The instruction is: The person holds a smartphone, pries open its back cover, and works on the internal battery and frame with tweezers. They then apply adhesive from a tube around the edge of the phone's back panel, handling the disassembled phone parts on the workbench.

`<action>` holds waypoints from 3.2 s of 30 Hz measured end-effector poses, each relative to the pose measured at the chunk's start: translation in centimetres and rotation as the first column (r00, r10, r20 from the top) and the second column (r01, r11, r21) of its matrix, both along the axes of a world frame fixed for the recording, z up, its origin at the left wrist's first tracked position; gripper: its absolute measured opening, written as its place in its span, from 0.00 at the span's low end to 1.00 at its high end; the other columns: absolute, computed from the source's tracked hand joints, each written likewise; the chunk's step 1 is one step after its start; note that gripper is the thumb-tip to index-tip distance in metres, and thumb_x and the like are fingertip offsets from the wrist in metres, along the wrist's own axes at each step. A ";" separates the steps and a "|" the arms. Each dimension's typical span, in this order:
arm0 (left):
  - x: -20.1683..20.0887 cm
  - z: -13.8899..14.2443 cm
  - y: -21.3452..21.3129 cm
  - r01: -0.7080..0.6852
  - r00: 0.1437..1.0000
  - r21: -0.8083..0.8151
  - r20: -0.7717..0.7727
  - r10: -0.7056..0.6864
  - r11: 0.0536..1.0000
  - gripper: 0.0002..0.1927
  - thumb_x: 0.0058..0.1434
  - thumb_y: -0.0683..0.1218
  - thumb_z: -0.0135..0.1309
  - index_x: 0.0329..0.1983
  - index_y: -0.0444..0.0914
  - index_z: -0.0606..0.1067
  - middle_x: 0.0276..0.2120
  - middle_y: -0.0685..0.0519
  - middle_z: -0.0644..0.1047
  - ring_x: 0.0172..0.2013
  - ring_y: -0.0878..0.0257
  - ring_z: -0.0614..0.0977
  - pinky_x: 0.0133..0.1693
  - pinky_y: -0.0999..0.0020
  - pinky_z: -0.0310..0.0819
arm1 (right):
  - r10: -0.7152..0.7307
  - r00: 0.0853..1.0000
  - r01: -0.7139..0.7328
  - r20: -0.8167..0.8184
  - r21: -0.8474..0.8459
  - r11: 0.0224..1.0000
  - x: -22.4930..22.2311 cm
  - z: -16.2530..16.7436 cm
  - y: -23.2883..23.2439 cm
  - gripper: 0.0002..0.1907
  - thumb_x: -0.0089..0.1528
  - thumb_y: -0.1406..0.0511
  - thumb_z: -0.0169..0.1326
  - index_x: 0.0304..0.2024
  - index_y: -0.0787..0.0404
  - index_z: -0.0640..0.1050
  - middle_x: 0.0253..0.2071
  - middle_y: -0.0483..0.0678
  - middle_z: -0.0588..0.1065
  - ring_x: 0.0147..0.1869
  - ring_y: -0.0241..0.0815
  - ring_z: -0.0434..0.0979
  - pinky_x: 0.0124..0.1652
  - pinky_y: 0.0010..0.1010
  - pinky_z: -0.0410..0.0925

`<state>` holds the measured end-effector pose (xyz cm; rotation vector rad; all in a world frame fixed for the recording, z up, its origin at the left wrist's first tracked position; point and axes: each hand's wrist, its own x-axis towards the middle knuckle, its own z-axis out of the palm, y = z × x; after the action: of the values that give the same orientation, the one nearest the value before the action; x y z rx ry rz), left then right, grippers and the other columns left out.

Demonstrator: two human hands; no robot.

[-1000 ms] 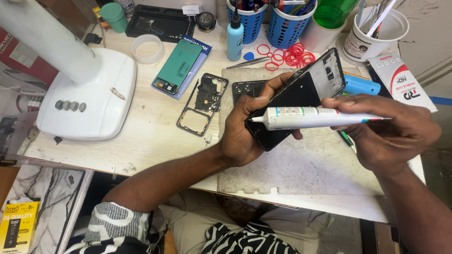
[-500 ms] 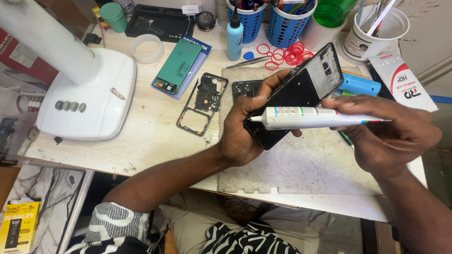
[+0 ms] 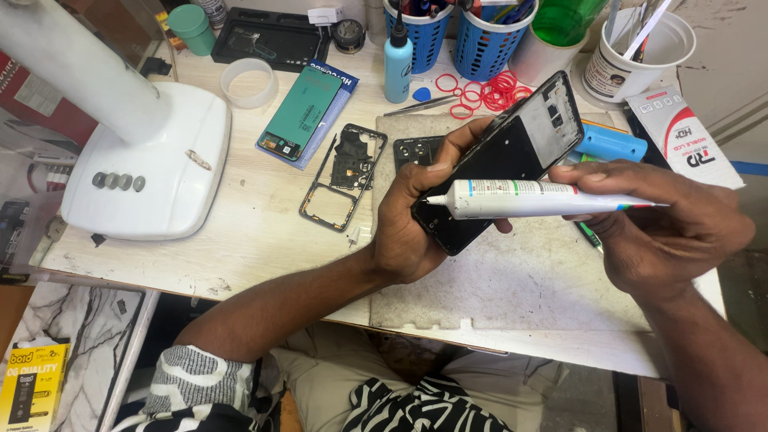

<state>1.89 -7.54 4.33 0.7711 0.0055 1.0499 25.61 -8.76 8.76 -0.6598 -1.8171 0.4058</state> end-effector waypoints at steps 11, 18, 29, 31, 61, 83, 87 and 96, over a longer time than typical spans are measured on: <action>0.0 -0.3 0.1 0.010 1.000 0.008 0.021 -0.011 1.000 0.36 0.73 0.58 0.38 0.78 0.37 0.49 0.66 0.44 0.64 0.61 0.56 0.74 0.56 0.54 0.76 | -0.021 1.000 0.021 0.016 0.012 1.000 0.2 0.1 0.0 0.08 0.67 0.74 0.59 0.48 0.74 0.76 0.45 0.63 0.79 0.50 0.51 0.84 0.48 0.32 0.80; -0.1 0.0 -0.1 -0.008 1.000 0.015 -0.001 0.008 1.000 0.34 0.76 0.58 0.36 0.79 0.36 0.48 0.64 0.42 0.66 0.58 0.58 0.76 0.55 0.57 0.77 | -0.019 1.000 0.019 0.024 0.012 1.000 0.6 0.0 0.3 0.09 0.67 0.72 0.59 0.48 0.74 0.76 0.45 0.63 0.79 0.50 0.50 0.84 0.47 0.30 0.80; -0.2 0.3 -0.1 -0.012 1.000 0.011 -0.002 0.012 1.000 0.34 0.76 0.58 0.36 0.78 0.36 0.49 0.63 0.42 0.66 0.56 0.58 0.75 0.54 0.58 0.77 | -0.020 0.999 0.019 -0.037 -0.028 0.999 0.8 -0.3 0.1 0.09 0.69 0.74 0.60 0.50 0.72 0.77 0.45 0.64 0.79 0.51 0.49 0.84 0.48 0.29 0.79; -0.2 0.3 -0.1 -0.013 1.000 0.018 -0.006 0.013 1.000 0.34 0.76 0.58 0.36 0.78 0.36 0.49 0.63 0.42 0.66 0.56 0.57 0.75 0.54 0.57 0.77 | -0.021 0.999 0.020 -0.033 -0.022 1.000 0.9 -0.3 0.2 0.09 0.69 0.74 0.60 0.50 0.72 0.77 0.45 0.64 0.79 0.51 0.49 0.84 0.47 0.29 0.79; -0.2 -0.1 -0.3 0.047 0.996 -0.051 0.075 -0.043 0.998 0.31 0.79 0.57 0.36 0.79 0.39 0.52 0.62 0.43 0.69 0.57 0.57 0.75 0.54 0.55 0.77 | 0.039 0.979 -0.053 -0.201 -0.062 0.997 2.1 -1.1 1.4 0.12 0.70 0.69 0.62 0.50 0.71 0.76 0.45 0.62 0.80 0.49 0.46 0.85 0.47 0.31 0.81; -0.3 -0.1 -0.2 0.026 0.998 -0.023 0.055 -0.025 0.999 0.30 0.80 0.57 0.36 0.78 0.38 0.53 0.59 0.44 0.70 0.52 0.57 0.77 0.54 0.57 0.77 | 0.037 0.990 -0.043 -0.133 -0.040 0.998 2.1 -1.3 0.9 0.08 0.73 0.72 0.59 0.52 0.71 0.76 0.44 0.60 0.79 0.55 0.51 0.84 0.49 0.32 0.81; -0.3 -0.1 -0.2 0.035 0.997 -0.017 0.069 -0.034 0.999 0.29 0.81 0.57 0.36 0.78 0.38 0.53 0.58 0.44 0.70 0.52 0.57 0.77 0.54 0.57 0.77 | 0.029 0.992 -0.031 -0.120 -0.010 0.999 2.0 -1.2 1.0 0.08 0.73 0.72 0.59 0.52 0.72 0.75 0.44 0.61 0.78 0.54 0.50 0.84 0.48 0.32 0.81; -0.4 -0.1 -0.1 0.028 0.998 0.000 0.047 -0.028 1.000 0.30 0.79 0.57 0.35 0.78 0.39 0.52 0.59 0.42 0.70 0.52 0.57 0.78 0.54 0.58 0.77 | 0.025 0.997 -0.024 -0.079 0.019 1.000 2.1 -0.8 1.1 0.10 0.73 0.70 0.59 0.52 0.71 0.75 0.43 0.60 0.79 0.53 0.50 0.84 0.47 0.31 0.81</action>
<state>1.50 -7.66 4.21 0.7440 -0.0453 1.0414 27.71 -7.63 7.91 -0.6014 -1.7527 0.4261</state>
